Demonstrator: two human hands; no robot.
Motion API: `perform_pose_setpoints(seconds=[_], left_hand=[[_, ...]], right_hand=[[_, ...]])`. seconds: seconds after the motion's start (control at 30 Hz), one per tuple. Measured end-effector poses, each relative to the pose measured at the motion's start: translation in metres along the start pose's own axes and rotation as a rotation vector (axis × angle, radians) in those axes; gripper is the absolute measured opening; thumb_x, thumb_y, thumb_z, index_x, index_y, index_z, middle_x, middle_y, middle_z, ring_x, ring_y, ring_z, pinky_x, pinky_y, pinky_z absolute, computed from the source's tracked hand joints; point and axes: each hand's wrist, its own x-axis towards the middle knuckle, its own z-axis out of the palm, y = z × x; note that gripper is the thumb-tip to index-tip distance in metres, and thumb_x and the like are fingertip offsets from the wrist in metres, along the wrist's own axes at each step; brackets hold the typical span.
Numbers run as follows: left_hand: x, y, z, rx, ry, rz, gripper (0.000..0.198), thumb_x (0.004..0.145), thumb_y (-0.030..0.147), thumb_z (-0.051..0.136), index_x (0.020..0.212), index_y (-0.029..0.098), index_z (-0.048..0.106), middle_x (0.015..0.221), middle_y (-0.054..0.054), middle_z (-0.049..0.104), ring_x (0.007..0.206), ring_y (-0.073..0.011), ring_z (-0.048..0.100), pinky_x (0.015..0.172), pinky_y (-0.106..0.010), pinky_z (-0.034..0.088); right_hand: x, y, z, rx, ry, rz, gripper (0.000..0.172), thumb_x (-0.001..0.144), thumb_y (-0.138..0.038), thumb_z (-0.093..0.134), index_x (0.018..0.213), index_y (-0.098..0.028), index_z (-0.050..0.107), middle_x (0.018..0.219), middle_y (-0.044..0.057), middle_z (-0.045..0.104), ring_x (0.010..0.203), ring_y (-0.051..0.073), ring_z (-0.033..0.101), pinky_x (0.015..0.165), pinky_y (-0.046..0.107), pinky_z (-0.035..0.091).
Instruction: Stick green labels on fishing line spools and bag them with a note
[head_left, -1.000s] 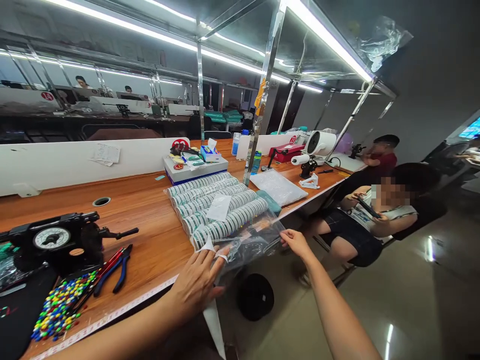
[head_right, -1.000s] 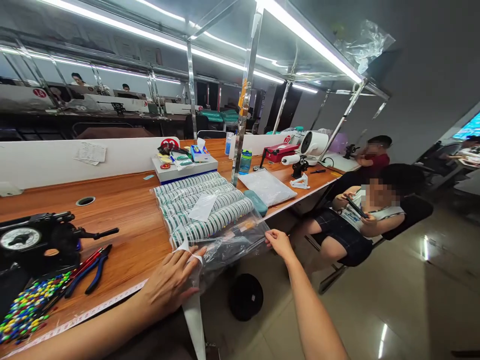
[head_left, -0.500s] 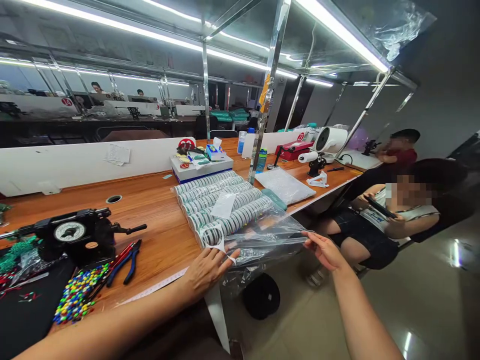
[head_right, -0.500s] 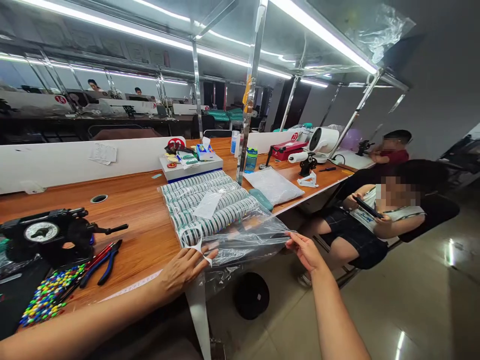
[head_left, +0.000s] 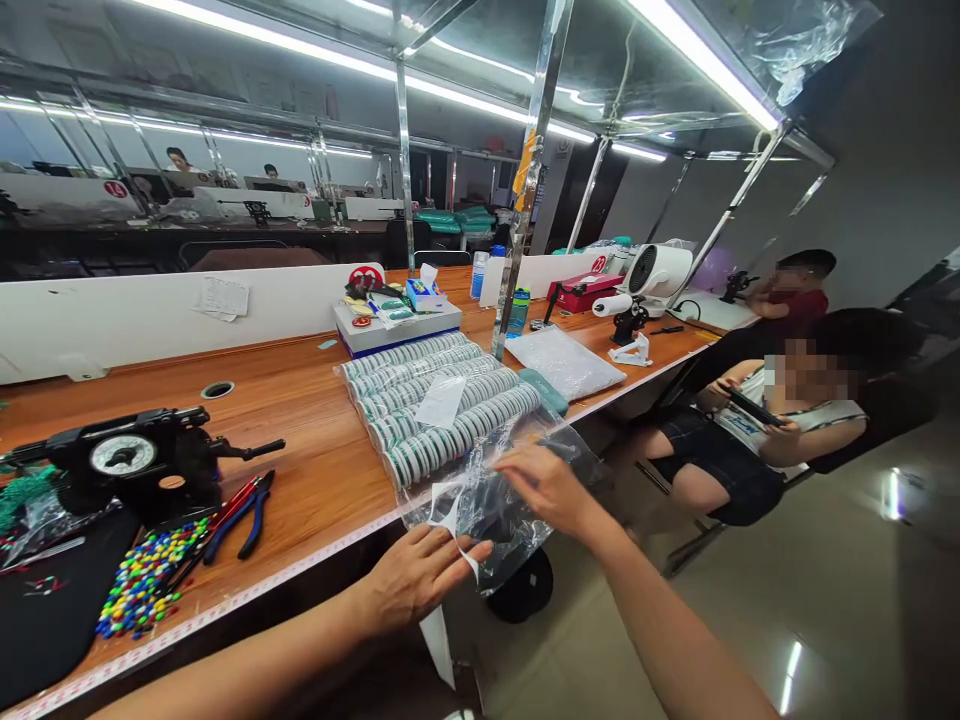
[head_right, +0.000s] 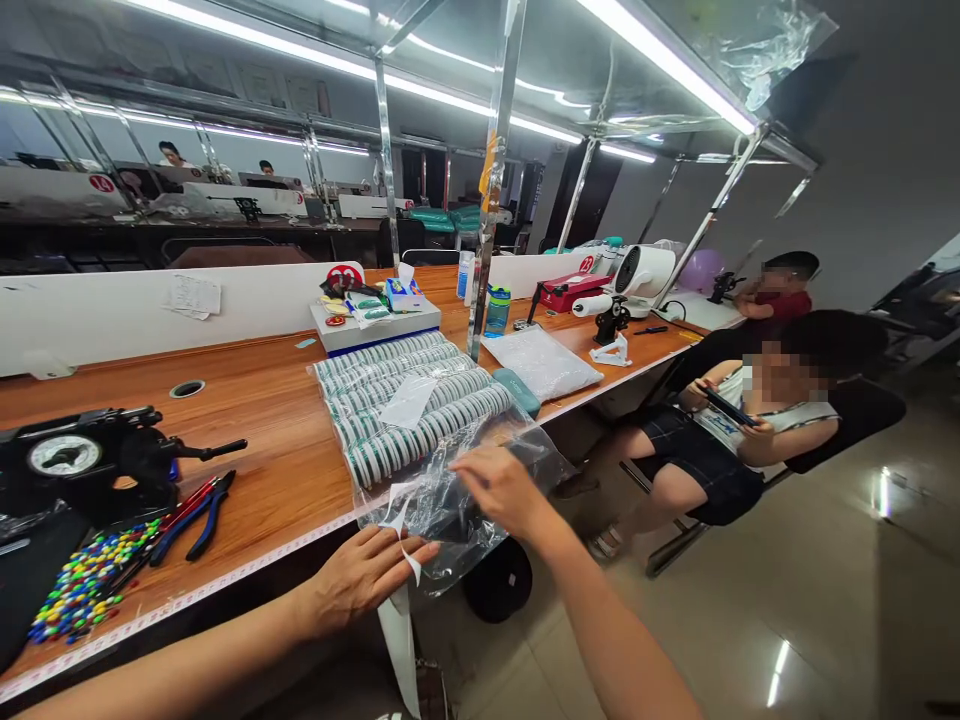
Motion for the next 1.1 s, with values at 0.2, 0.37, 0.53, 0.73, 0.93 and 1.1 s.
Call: perform_pose_setpoints(seconds=[0.2, 0.37, 0.53, 0.73, 0.93, 1.1], left_hand=[[0.0, 0.008, -0.015, -0.031, 0.098, -0.073, 0.037, 0.105, 0.012, 0.029, 0.136, 0.008, 0.051, 0.09, -0.006, 0.069, 0.074, -0.0168, 0.057, 0.068, -0.032, 0.043], [-0.011, 0.018, -0.018, -0.063, 0.099, -0.107, 0.041, 0.103, 0.012, 0.03, 0.138, 0.009, 0.052, 0.105, -0.01, 0.07, 0.086, -0.0189, 0.059, 0.075, -0.034, 0.046], [-0.009, 0.022, -0.017, -0.061, 0.186, -0.115, 0.038, 0.103, 0.009, 0.034, 0.136, 0.009, 0.053, 0.099, -0.008, 0.07, 0.082, -0.0179, 0.058, 0.071, -0.033, 0.043], [-0.003, 0.015, -0.023, -0.096, 0.279, -0.165, 0.034, 0.103, 0.01, 0.039, 0.135, 0.01, 0.051, 0.094, -0.007, 0.07, 0.075, -0.0168, 0.058, 0.067, -0.031, 0.044], [0.017, -0.03, -0.044, -0.172, 0.451, -0.504, 0.038, 0.098, 0.015, 0.056, 0.136, 0.017, 0.051, 0.089, -0.003, 0.066, 0.086, -0.0156, 0.064, 0.083, -0.027, 0.051], [0.034, -0.093, -0.063, -0.328, 0.426, -0.965, 0.056, 0.089, 0.029, 0.06, 0.141, 0.017, 0.047, 0.083, 0.002, 0.063, 0.063, -0.0121, 0.057, 0.071, -0.027, 0.047]], right_hand=[[0.045, -0.004, 0.068, -0.14, -0.309, -0.076, 0.027, 0.1, -0.019, 0.058, 0.126, -0.017, 0.067, 0.123, 0.009, 0.07, 0.117, 0.026, 0.062, 0.101, 0.044, 0.041], [0.041, -0.008, 0.07, -0.093, -0.328, -0.074, 0.024, 0.099, -0.021, 0.058, 0.12, -0.016, 0.07, 0.118, 0.01, 0.071, 0.111, 0.026, 0.064, 0.098, 0.042, 0.044], [0.05, -0.007, 0.079, 0.064, -0.413, -0.091, 0.027, 0.099, -0.022, 0.059, 0.123, -0.015, 0.069, 0.124, 0.009, 0.07, 0.117, 0.023, 0.064, 0.103, 0.037, 0.047], [0.036, 0.018, 0.033, 0.145, -0.317, 0.015, 0.039, 0.103, -0.046, 0.048, 0.119, -0.018, 0.07, 0.124, 0.008, 0.07, 0.116, 0.02, 0.065, 0.104, 0.033, 0.048], [-0.002, 0.068, -0.073, 0.032, -0.146, 0.319, 0.07, 0.099, -0.07, 0.035, 0.114, -0.014, 0.074, 0.116, 0.015, 0.072, 0.111, 0.031, 0.066, 0.102, 0.047, 0.047], [-0.01, 0.075, -0.122, 0.098, -0.14, 0.463, 0.081, 0.067, -0.062, 0.082, 0.136, -0.023, 0.066, 0.147, 0.01, 0.055, 0.141, 0.034, 0.045, 0.121, 0.047, 0.027]])
